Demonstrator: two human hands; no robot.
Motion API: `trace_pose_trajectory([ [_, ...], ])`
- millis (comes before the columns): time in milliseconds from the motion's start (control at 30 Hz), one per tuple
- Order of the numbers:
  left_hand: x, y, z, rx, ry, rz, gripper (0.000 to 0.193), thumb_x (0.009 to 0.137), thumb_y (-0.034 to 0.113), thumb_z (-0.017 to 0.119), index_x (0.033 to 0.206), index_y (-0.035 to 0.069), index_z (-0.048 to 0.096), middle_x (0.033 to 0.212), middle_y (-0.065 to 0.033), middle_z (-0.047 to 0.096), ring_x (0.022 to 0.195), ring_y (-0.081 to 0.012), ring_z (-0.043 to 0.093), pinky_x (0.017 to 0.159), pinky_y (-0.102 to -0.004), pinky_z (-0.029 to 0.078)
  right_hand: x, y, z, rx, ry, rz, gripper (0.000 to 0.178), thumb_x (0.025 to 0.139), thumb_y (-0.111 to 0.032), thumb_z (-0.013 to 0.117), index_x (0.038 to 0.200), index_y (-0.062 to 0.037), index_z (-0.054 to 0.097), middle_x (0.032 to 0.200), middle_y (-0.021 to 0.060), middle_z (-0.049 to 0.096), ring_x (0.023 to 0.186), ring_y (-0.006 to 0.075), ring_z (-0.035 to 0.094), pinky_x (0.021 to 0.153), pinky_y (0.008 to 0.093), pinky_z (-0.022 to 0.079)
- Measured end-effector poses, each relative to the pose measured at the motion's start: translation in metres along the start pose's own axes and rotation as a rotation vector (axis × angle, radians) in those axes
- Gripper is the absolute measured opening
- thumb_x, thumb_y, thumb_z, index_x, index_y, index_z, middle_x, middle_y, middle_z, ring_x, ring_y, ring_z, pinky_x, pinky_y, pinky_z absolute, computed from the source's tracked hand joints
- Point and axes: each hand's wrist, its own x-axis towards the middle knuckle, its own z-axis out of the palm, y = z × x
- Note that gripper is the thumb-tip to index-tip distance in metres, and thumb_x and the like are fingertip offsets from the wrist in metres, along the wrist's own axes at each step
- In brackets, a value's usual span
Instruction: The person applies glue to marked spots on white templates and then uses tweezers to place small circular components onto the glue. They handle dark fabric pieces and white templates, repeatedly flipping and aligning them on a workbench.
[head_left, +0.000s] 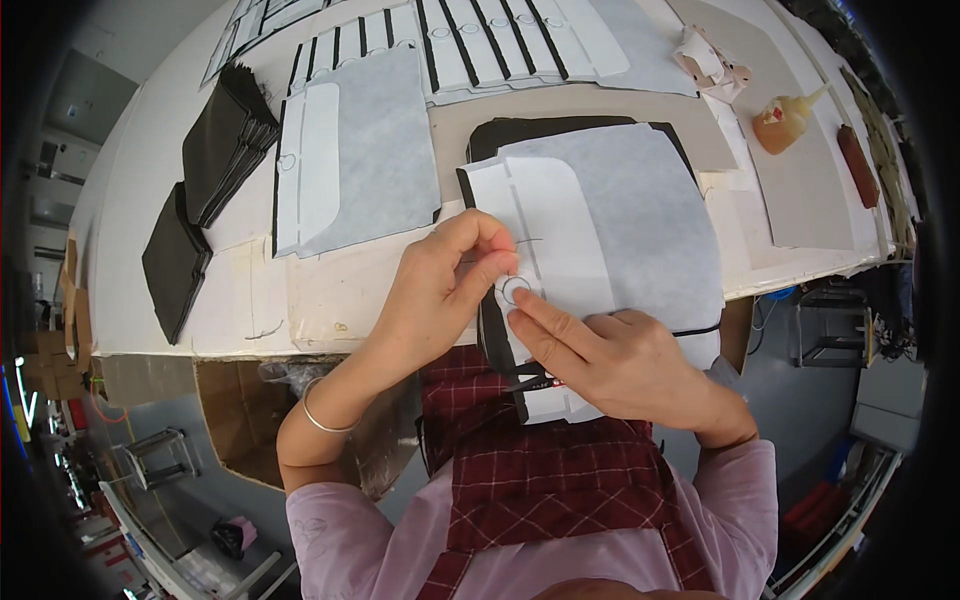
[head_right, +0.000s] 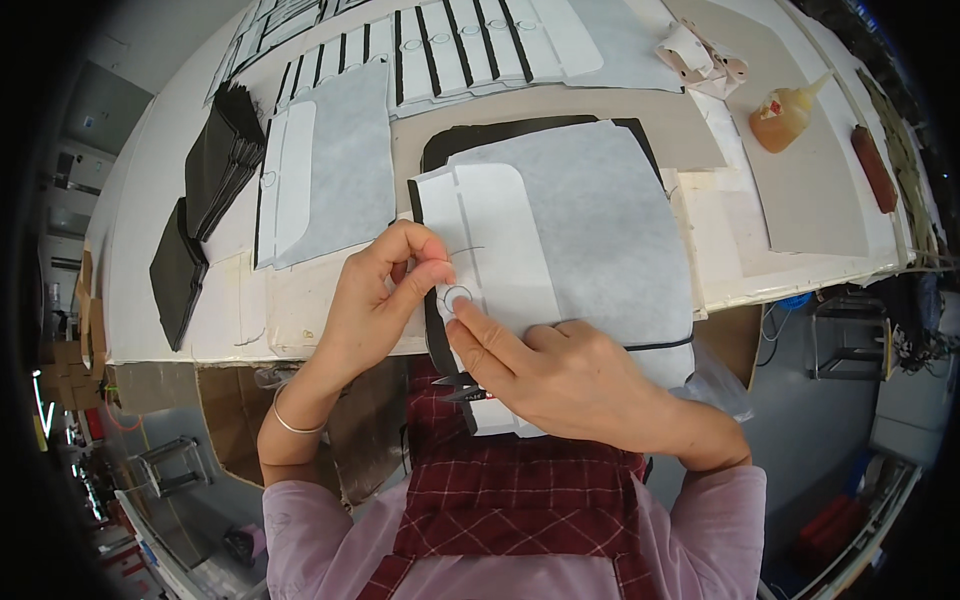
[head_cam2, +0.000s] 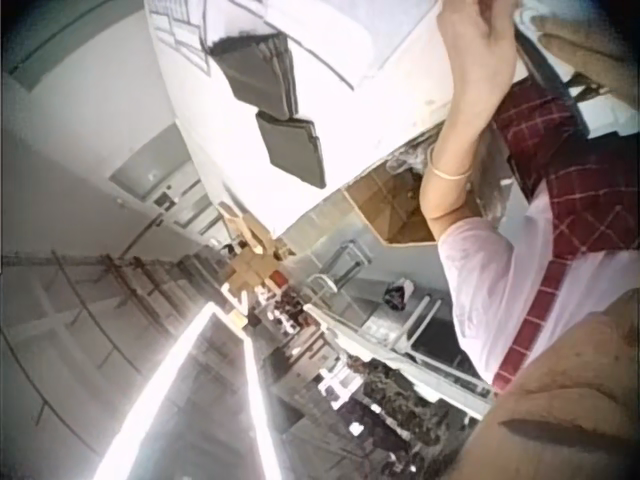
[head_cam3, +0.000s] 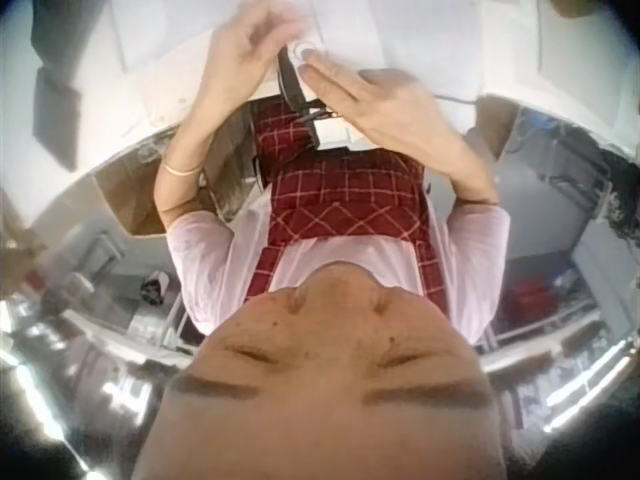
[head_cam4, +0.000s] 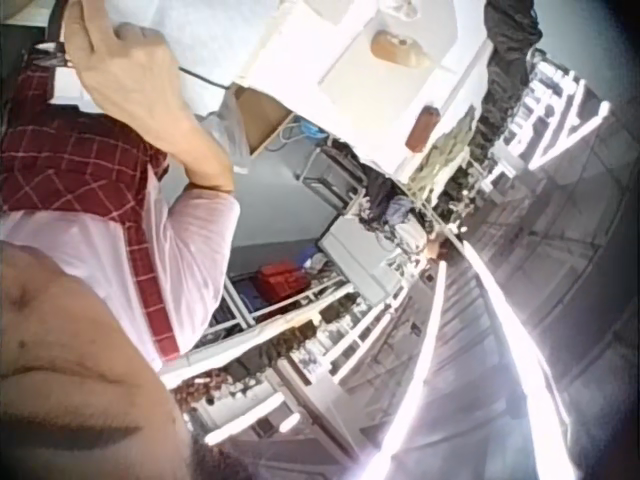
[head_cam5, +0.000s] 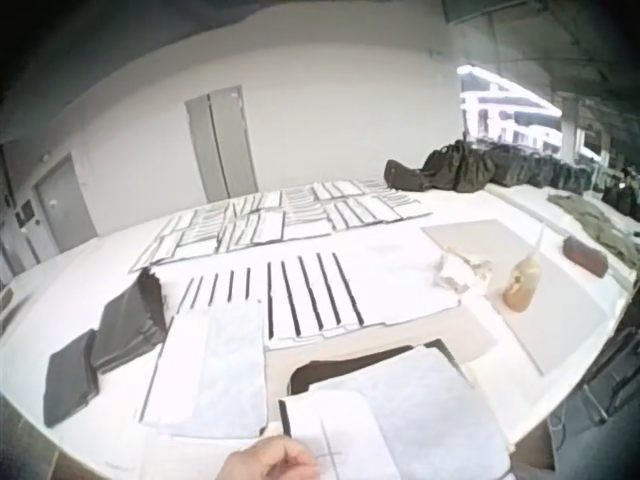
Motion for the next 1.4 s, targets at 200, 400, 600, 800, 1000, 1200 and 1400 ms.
trace_pose_trajectory([
  [200, -0.005, -0.003, 0.003, -0.068, -0.050, -0.060, 0.009, 0.098, 0.005, 0.063, 0.102, 0.001, 0.056, 0.087, -0.0050, 0.061, 0.080, -0.0141, 0.058, 0.075, -0.0278, 0.048, 0.000, -0.003, 0.001, -0.012, -0.013, 0.025, 0.044, 0.078, -0.015, 0.066, 0.121, -0.0048, 0.067, 0.135, 0.0122, 0.065, 0.047, 0.0068, 0.046, 0.044, 0.0216, 0.041],
  [400, -0.004, -0.013, -0.015, -0.411, -0.121, -0.155, 0.006, 0.103, 0.009, 0.059, 0.105, 0.004, 0.056, 0.090, 0.0024, 0.059, 0.082, -0.0050, 0.054, 0.079, -0.0214, 0.045, -0.002, 0.001, 0.004, 0.023, 0.022, -0.003, 0.043, 0.078, -0.015, 0.065, 0.120, -0.0046, 0.068, 0.137, 0.0127, 0.064, 0.047, 0.0071, 0.046, 0.044, 0.0223, 0.040],
  [600, 0.003, 0.012, -0.022, 0.490, 0.160, 0.275, 0.013, 0.089, 0.006, 0.073, 0.100, 0.005, 0.066, 0.091, -0.0021, 0.063, 0.091, -0.0195, 0.058, 0.080, -0.0313, 0.045, -0.003, 0.000, 0.006, 0.026, 0.023, 0.006, 0.042, 0.079, -0.013, 0.063, 0.119, -0.0041, 0.068, 0.136, 0.0133, 0.064, 0.047, 0.0070, 0.046, 0.044, 0.0219, 0.040],
  [800, -0.003, 0.020, -0.019, 0.842, -0.112, 0.520, 0.019, 0.072, 0.009, 0.080, 0.088, 0.005, 0.070, 0.093, -0.0044, 0.063, 0.097, -0.0273, 0.058, 0.083, -0.0376, 0.045, -0.003, 0.001, 0.009, 0.046, 0.060, 0.008, 0.041, 0.079, -0.014, 0.063, 0.119, -0.0032, 0.068, 0.134, 0.0137, 0.066, 0.047, 0.0068, 0.045, 0.043, 0.0214, 0.039],
  [1000, 0.006, 0.022, -0.020, 0.904, -0.155, 0.542, 0.019, 0.072, 0.008, 0.078, 0.089, 0.005, 0.068, 0.091, -0.0043, 0.063, 0.099, -0.0263, 0.059, 0.083, -0.0379, 0.045, -0.005, 0.002, 0.010, 0.079, 0.073, 0.010, 0.040, 0.081, -0.015, 0.062, 0.118, -0.0025, 0.069, 0.134, 0.0147, 0.066, 0.047, 0.0065, 0.044, 0.043, 0.0210, 0.038],
  [1200, 0.002, 0.007, -0.013, 0.802, -0.104, 0.432, 0.017, 0.079, 0.005, 0.069, 0.095, 0.005, 0.063, 0.095, -0.0067, 0.060, 0.102, -0.0288, 0.058, 0.086, -0.0393, 0.045, -0.005, 0.003, 0.012, 0.101, 0.075, 0.007, 0.040, 0.081, -0.015, 0.062, 0.119, -0.0031, 0.070, 0.134, 0.0145, 0.066, 0.047, 0.0062, 0.044, 0.043, 0.0207, 0.038],
  [1400, -0.008, 0.010, -0.031, 0.598, -0.006, 0.313, 0.020, 0.084, 0.010, 0.075, 0.101, 0.006, 0.065, 0.103, -0.0088, 0.061, 0.102, -0.0313, 0.057, 0.089, -0.0414, 0.045, -0.005, 0.003, 0.011, 0.109, 0.082, 0.012, 0.041, 0.080, -0.016, 0.064, 0.119, -0.0040, 0.070, 0.134, 0.0127, 0.066, 0.048, 0.0059, 0.044, 0.044, 0.0203, 0.039],
])
